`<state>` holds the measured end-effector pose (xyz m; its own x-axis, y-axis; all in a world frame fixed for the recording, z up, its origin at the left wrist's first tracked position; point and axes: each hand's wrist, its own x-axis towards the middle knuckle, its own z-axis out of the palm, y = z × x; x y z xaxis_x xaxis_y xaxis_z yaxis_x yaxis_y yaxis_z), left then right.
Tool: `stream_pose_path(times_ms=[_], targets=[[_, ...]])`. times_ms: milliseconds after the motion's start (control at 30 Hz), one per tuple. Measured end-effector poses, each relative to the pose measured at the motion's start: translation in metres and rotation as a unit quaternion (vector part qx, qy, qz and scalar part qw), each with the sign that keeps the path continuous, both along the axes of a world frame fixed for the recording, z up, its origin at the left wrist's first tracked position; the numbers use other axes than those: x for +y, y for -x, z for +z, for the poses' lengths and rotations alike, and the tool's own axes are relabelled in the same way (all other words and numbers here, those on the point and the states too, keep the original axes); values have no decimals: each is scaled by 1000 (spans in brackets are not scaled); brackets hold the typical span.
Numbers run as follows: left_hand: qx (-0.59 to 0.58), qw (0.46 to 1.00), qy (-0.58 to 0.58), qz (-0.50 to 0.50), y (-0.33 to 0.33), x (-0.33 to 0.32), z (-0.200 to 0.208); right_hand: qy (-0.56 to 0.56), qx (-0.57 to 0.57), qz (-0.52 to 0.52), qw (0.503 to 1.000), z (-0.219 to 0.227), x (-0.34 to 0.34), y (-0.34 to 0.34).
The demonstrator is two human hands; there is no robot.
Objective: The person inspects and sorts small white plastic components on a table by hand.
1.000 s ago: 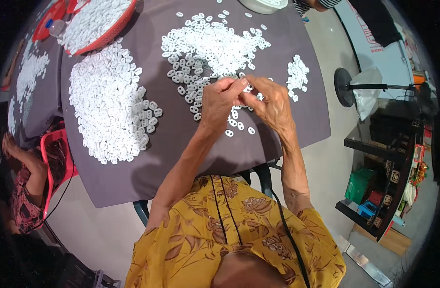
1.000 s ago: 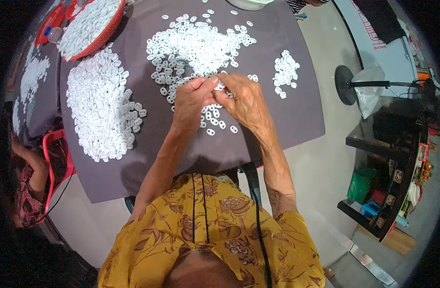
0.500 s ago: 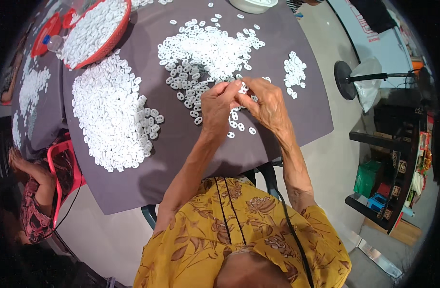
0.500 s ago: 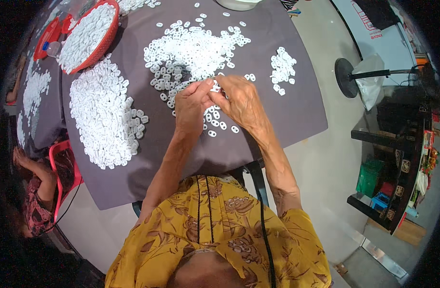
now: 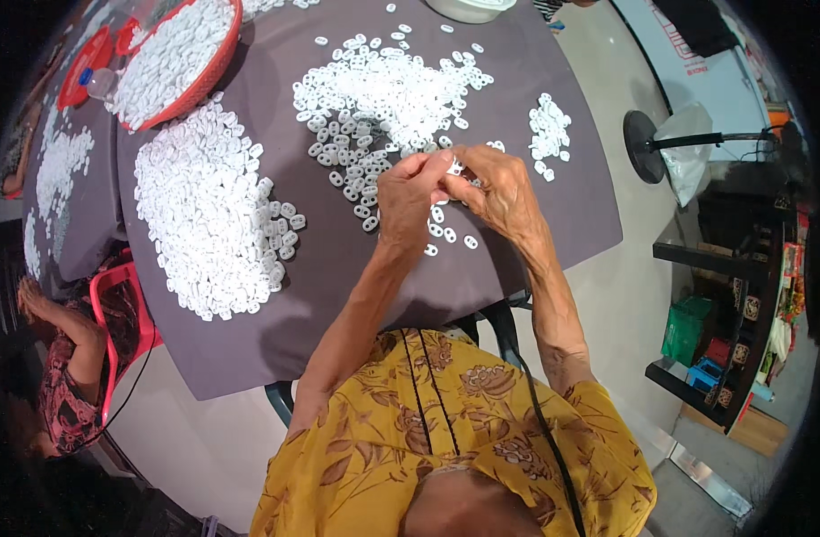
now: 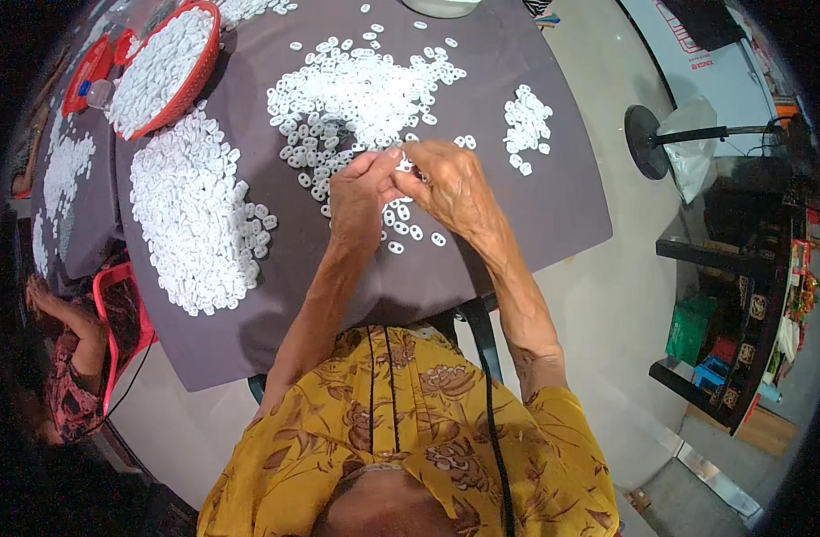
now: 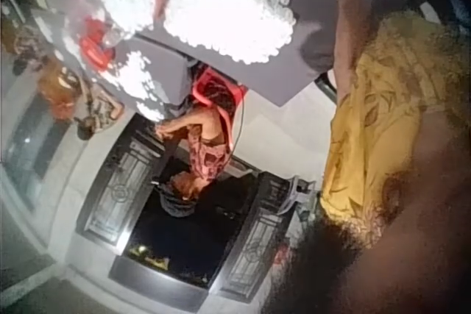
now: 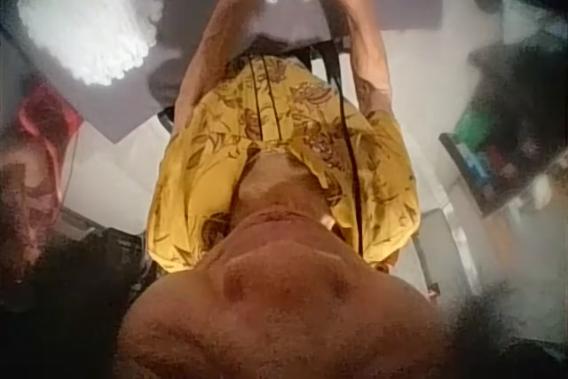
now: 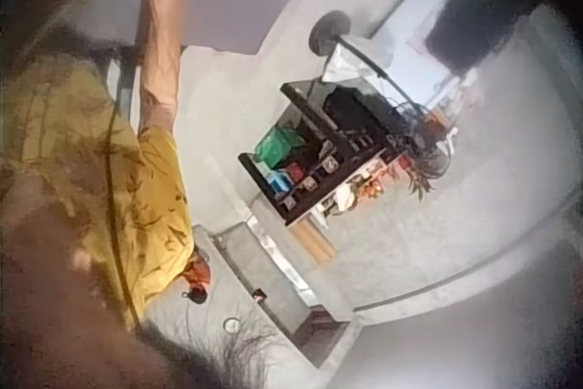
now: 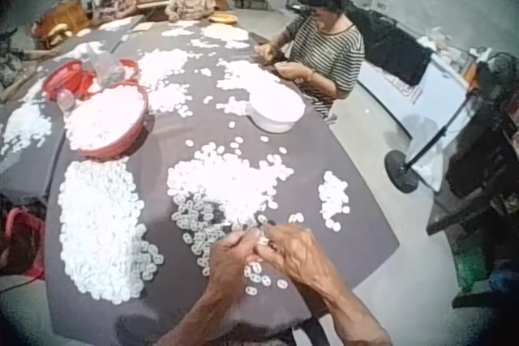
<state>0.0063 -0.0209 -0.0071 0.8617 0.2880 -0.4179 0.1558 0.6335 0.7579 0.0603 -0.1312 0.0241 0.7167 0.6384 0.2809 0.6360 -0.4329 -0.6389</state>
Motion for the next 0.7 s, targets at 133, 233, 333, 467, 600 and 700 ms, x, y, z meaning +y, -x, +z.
stream_pose_path(times_ms=[133, 233, 333, 467, 600, 700], targets=[[2, 1000, -4, 7, 0, -1, -1, -10, 7, -2, 1000, -1, -1, 0], [-13, 1000, -17, 8, 0, -2, -7, 7, -11, 0, 1000, -2, -2, -1], [-19, 1000, -20, 11, 0, -4, -4, -2, -12, 7, 1000, -3, -4, -2], [-13, 1000, -7, 17, 0, -5, -2, 20, -25, 28, 999, -5, -5, -5], [-11, 1000, 2, 23, 1, -5, -2, 22, -28, 38, 999, -6, -5, -7], [3, 1000, 10, 21, -1, -5, 0, 19, -62, 64, 996, -12, -8, -13]])
